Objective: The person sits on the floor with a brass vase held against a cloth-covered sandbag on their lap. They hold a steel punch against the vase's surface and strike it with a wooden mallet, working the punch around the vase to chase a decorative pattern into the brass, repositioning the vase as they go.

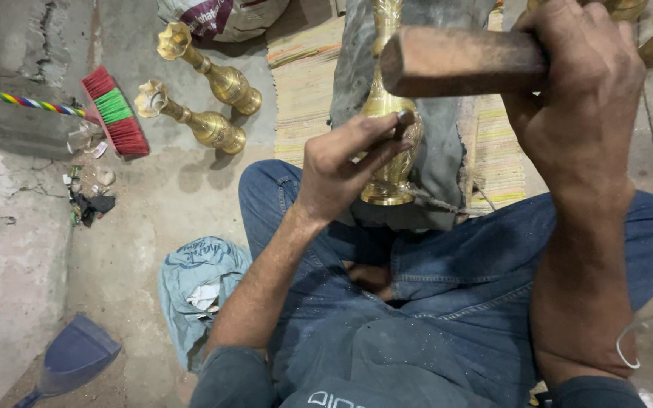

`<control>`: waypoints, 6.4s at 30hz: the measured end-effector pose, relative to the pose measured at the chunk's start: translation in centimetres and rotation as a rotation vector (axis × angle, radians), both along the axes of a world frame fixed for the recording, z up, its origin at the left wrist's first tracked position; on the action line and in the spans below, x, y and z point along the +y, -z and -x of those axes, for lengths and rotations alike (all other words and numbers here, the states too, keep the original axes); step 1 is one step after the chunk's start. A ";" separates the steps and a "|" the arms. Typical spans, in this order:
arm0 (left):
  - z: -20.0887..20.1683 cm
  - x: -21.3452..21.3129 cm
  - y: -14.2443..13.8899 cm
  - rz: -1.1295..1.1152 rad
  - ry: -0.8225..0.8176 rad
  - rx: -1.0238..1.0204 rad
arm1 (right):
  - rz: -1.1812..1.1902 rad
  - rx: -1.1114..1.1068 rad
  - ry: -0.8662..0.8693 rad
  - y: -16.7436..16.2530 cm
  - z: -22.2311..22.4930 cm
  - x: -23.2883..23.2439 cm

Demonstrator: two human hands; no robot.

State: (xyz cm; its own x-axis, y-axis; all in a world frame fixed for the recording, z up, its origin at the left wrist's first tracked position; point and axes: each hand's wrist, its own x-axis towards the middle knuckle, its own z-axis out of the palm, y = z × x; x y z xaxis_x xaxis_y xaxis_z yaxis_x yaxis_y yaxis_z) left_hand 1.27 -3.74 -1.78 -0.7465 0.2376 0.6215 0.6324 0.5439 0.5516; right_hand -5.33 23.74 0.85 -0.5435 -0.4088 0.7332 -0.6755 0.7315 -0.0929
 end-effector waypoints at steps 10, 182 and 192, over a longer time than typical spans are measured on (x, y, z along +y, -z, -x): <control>-0.2 0.6 -0.1 -0.075 0.010 -0.039 | -0.005 0.019 0.100 -2.3 -2.0 -0.5; -2.8 5.4 2.2 -0.230 -0.270 0.061 | -0.363 0.216 0.073 -4.8 -0.7 -0.8; -2.8 4.2 3.3 -0.142 -0.297 0.031 | -0.361 0.180 -0.006 -6.4 -1.8 0.4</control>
State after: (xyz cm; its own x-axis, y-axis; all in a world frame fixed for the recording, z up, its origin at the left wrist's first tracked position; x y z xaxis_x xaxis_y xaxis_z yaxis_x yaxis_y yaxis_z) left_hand 4.04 0.42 -5.08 -0.7503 -0.0782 0.6564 0.4756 0.6258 0.6182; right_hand -3.57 24.10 7.29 -0.4160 -0.6604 0.6251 -0.6618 0.6913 0.2900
